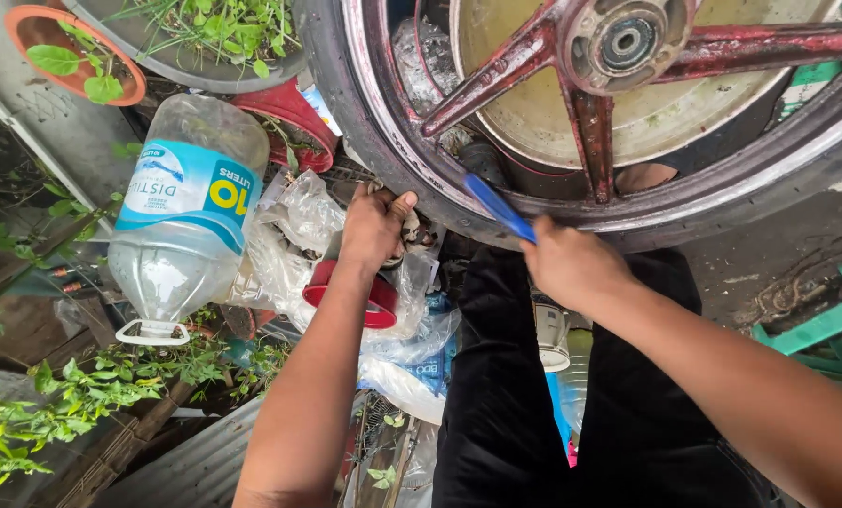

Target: Scrubbing and wiping a motorcycle wheel rim to clean it using a brush and a rag.

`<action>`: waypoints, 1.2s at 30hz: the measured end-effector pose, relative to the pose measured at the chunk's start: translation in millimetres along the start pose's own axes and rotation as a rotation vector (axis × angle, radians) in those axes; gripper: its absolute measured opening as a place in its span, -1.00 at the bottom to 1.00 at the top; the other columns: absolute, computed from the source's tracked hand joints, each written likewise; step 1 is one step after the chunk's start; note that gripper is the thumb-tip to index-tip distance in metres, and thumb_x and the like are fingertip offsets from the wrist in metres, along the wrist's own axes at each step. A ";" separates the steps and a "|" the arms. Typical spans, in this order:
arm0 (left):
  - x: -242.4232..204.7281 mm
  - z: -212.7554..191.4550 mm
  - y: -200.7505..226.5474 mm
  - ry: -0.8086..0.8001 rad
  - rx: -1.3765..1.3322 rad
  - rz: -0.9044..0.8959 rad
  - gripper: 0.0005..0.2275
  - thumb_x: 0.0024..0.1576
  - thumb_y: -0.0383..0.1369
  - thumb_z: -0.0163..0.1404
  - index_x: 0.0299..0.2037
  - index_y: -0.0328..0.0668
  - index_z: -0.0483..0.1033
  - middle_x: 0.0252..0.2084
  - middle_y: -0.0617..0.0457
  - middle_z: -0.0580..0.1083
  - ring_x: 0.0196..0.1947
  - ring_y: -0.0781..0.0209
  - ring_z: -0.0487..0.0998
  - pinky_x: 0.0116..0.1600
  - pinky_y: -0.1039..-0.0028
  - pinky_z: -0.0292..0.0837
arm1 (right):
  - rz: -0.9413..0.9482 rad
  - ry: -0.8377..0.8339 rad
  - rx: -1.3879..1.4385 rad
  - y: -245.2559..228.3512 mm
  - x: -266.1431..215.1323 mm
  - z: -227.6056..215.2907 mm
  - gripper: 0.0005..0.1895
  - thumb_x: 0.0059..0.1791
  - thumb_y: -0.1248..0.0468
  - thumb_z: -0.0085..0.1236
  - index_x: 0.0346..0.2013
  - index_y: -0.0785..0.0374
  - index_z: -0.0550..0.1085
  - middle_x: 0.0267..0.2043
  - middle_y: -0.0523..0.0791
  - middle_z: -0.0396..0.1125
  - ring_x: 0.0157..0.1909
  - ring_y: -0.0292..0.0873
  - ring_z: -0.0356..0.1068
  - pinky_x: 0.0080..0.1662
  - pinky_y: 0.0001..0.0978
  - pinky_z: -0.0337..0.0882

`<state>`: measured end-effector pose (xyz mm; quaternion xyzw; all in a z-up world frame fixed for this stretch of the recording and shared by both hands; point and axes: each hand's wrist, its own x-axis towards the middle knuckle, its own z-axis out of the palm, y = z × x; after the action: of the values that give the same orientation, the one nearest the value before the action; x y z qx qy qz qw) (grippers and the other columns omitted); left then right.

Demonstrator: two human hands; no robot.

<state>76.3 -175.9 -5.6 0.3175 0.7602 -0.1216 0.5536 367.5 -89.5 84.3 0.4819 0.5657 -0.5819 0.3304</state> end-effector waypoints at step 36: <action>-5.3 -2.7 8.8 0.015 0.027 0.024 -0.51 0.34 0.14 0.06 -0.16 -0.15 0.77 0.19 -0.32 0.50 0.31 -0.45 0.52 0.40 -0.08 0.49 | -0.082 0.309 0.124 -87.6 98.7 -4.2 -0.54 0.25 -0.02 -0.13 0.08 0.34 0.47 -0.14 0.26 0.56 -0.08 0.45 0.62 -0.19 0.32 0.65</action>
<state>80.7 -169.6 1.6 0.3351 0.7588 -0.1229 0.5448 255.5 -57.1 22.3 0.5617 0.5921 -0.5475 0.1850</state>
